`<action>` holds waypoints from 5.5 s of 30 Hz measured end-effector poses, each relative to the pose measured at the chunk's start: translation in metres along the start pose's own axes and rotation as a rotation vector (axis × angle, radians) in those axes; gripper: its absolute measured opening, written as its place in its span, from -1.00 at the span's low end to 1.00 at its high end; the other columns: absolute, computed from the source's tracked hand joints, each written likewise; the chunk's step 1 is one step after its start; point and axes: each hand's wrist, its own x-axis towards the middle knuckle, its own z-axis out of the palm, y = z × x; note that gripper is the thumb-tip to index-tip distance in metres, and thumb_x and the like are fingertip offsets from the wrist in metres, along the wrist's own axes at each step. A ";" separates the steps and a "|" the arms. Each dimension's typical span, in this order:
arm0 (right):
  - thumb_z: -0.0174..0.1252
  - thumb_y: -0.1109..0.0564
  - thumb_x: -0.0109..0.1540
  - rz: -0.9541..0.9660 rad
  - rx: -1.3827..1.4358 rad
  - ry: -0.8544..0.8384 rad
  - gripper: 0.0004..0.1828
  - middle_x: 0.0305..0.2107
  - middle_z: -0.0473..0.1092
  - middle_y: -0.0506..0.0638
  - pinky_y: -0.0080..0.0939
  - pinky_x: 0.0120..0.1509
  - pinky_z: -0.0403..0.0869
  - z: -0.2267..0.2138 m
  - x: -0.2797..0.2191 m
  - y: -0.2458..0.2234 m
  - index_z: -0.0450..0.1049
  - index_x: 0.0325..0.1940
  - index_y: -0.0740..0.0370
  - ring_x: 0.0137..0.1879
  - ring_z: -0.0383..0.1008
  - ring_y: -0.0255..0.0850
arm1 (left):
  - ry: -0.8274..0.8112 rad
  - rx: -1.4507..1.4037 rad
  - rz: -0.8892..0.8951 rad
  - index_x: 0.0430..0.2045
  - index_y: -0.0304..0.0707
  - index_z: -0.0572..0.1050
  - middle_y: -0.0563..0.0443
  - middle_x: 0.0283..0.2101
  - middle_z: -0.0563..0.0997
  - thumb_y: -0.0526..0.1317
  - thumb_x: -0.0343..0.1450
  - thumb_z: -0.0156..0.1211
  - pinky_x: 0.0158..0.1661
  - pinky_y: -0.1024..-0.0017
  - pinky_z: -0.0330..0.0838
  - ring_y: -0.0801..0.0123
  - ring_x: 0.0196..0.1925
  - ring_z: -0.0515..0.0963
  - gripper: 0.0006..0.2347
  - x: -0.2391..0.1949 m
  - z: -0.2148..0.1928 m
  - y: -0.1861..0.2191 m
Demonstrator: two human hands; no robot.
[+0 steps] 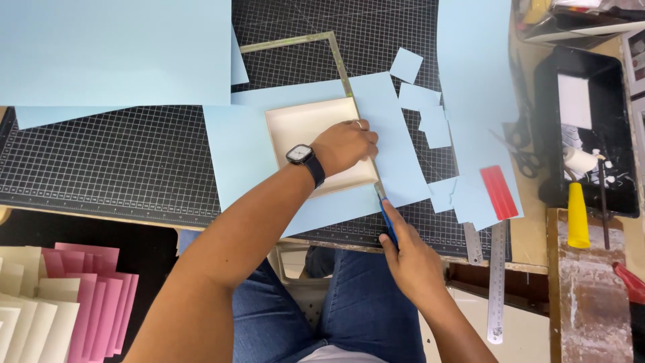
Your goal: The person uses a metal ruler and a blue utility knife to trim light blue paper sheets on a black cutting mat. They repeatedly align the ruler, cut along its edge, and remove the trimmed strips, working one sheet at a time.
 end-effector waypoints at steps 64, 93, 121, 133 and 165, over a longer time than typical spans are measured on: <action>0.31 0.32 0.08 0.174 1.120 -0.106 -0.28 -0.28 0.57 0.33 -0.02 -0.11 0.60 0.012 -0.048 -0.025 0.44 0.37 0.28 -0.34 0.65 0.10 | 0.676 -0.754 -0.619 0.03 -0.17 0.27 -0.21 0.22 0.32 -0.38 0.37 0.17 0.03 0.36 0.39 0.09 0.31 0.38 -0.64 -0.128 -0.049 0.093; 0.34 0.43 0.08 0.305 1.007 -0.088 -0.32 -0.36 0.50 0.29 0.03 -0.13 0.64 -0.017 -0.086 0.009 0.56 0.32 0.30 -0.23 0.68 0.15 | 0.539 -0.307 -0.620 0.11 -0.36 0.46 -0.20 0.26 0.48 -0.32 0.29 0.27 0.43 -0.19 0.00 -0.26 0.46 0.23 -0.56 -0.087 0.012 0.072; 0.29 -0.08 0.15 0.224 0.446 0.012 -0.27 -0.28 0.60 -0.07 -0.25 -0.04 0.64 0.012 -0.047 0.028 0.28 0.40 -0.12 -0.40 0.74 -0.16 | 0.303 -0.211 -0.614 0.19 -0.30 0.42 -0.14 0.41 0.34 0.03 0.32 0.36 0.41 -0.16 0.03 -0.16 0.52 0.11 -0.41 -0.096 -0.017 0.069; 0.02 0.05 0.35 -0.185 0.193 0.072 -0.36 -0.03 0.48 0.50 0.46 -0.17 0.57 -0.009 -0.013 -0.036 0.10 0.54 -0.04 -0.05 0.55 0.50 | 0.166 -0.202 -0.735 0.24 -0.23 0.42 -0.10 0.39 0.39 0.17 0.23 0.39 0.47 -0.02 -0.04 -0.09 0.53 0.13 -0.29 -0.090 -0.031 0.075; -0.03 0.07 0.37 -0.269 0.137 0.053 -0.39 0.03 0.45 0.49 0.36 -0.35 0.57 0.001 0.000 -0.026 0.05 0.52 -0.04 -0.18 0.60 0.45 | 0.099 -0.205 -0.765 0.23 -0.24 0.43 -0.09 0.39 0.39 0.19 0.27 0.37 0.47 -0.01 -0.05 -0.05 0.54 0.12 -0.30 -0.087 -0.044 0.080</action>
